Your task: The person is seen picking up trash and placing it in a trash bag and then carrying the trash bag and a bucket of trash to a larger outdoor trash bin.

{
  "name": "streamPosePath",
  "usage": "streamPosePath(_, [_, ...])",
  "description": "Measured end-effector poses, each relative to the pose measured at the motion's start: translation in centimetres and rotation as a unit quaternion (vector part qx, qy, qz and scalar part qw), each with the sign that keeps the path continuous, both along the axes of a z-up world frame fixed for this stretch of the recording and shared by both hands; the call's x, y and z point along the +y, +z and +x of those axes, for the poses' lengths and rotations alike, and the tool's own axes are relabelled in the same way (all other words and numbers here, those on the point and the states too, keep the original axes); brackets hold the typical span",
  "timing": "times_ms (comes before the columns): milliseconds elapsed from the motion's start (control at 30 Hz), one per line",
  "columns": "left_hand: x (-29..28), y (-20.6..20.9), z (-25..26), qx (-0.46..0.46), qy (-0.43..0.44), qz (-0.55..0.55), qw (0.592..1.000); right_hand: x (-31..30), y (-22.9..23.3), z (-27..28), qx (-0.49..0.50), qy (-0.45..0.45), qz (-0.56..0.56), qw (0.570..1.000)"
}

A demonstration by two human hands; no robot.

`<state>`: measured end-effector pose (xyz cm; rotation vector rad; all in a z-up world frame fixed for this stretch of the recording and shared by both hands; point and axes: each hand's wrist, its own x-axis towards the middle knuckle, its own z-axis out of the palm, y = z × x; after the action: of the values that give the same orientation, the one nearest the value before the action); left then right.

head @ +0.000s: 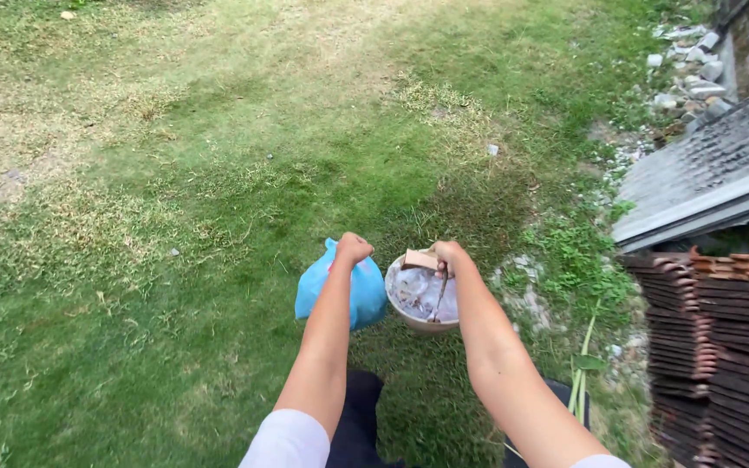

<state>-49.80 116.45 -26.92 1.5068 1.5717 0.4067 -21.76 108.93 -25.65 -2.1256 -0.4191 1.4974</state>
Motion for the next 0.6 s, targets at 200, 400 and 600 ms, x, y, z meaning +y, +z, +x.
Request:
streamPosePath(200, [17.9, -0.7, 2.9, 0.019, -0.049, 0.053, 0.997, 16.8, -3.2, 1.6, 0.002, -0.035, 0.002, 0.999])
streamPosePath(400, [29.9, -1.9, 4.6, -0.005, -0.045, 0.053, 0.998, 27.9, -2.9, 0.1, 0.007, -0.063, 0.050, 0.997])
streamPosePath(600, [42.7, -4.5, 6.4, -0.010, -0.049, 0.077, 0.996, 40.1, -4.0, 2.3, -0.014, -0.062, 0.074, 0.995])
